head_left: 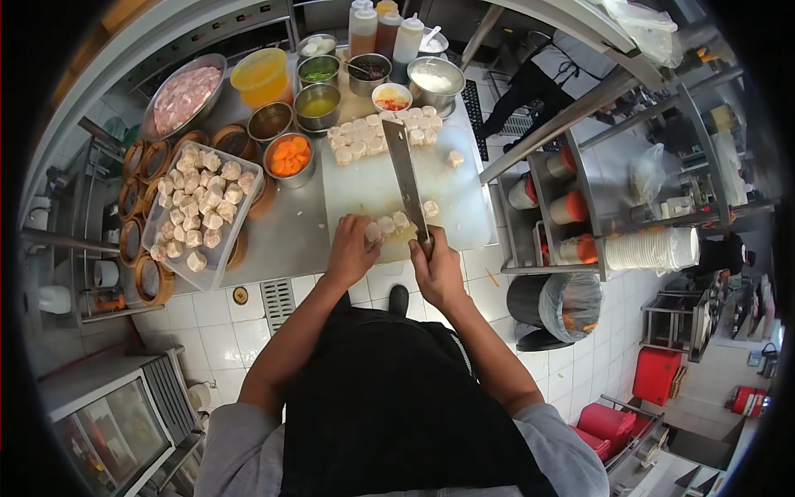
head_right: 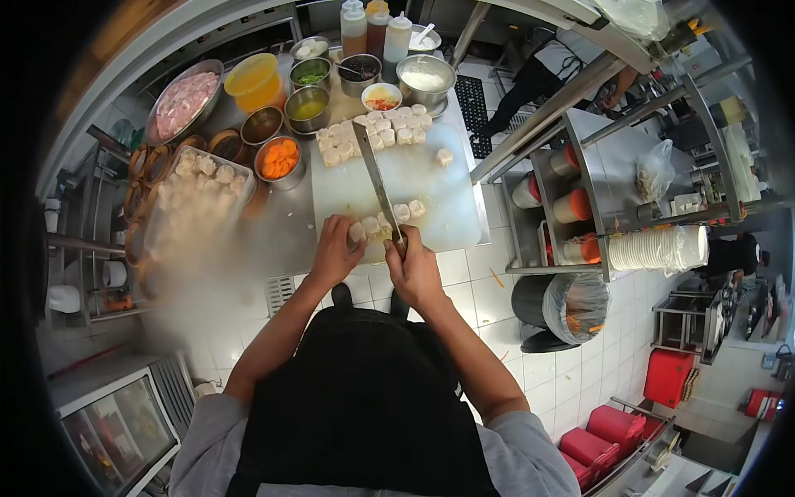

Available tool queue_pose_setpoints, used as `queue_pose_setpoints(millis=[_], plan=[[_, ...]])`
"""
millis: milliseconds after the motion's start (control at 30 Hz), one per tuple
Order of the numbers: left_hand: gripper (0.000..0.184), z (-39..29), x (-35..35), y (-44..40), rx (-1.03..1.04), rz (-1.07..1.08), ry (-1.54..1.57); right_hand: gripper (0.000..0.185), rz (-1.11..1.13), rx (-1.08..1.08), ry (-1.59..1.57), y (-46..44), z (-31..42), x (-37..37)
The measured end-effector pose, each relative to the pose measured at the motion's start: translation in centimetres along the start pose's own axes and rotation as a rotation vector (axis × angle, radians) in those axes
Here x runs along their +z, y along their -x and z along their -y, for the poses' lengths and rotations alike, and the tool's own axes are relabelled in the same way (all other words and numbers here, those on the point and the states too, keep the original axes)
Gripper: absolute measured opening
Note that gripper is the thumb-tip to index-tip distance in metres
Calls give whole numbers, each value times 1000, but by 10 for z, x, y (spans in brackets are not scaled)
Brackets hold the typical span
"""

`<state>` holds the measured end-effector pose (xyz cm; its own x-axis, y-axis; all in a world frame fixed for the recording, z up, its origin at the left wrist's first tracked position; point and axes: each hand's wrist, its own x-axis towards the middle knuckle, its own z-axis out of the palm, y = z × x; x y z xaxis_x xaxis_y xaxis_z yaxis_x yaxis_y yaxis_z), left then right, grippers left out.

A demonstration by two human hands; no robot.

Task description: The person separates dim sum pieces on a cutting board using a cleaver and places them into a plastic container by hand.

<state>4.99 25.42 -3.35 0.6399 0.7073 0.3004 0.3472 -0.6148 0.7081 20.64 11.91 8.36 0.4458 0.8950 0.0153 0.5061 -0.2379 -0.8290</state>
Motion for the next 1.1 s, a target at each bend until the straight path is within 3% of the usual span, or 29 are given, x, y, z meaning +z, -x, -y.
queue_pose_setpoints(millis=[100, 167, 267, 667, 800, 833, 900, 1000, 1100], plan=[[51, 3, 1, 1, -5, -2, 25, 32, -4, 19, -2, 3, 7, 6], [50, 1, 2, 1, -58, 18, 38, 32, -16, -2, 9, 3, -25, 29], [51, 1, 6, 4, -59, -4, 33, 32, 170, 80, 236, -2, -94, 61], [51, 12, -8, 20, -163, -19, 120, 30, 108, -20, -18, 3, 20, 17], [49, 15, -3, 19, -192, 3, 124, 31, 196, 39, 70, 2, -30, 49], [50, 17, 0, 19, -200, -1, 135, 31, 276, 78, 235, 1, -62, 64], [51, 22, 0, 17, -213, -13, 147, 31, 271, 63, 181, -5, -65, 66], [65, 16, -1, 17, -129, -52, 40, 33, 210, 79, 71, -2, -54, 53], [87, -1, -6, 1, 101, -58, -173, 33, 72, 68, 5, 3, -33, 25]])
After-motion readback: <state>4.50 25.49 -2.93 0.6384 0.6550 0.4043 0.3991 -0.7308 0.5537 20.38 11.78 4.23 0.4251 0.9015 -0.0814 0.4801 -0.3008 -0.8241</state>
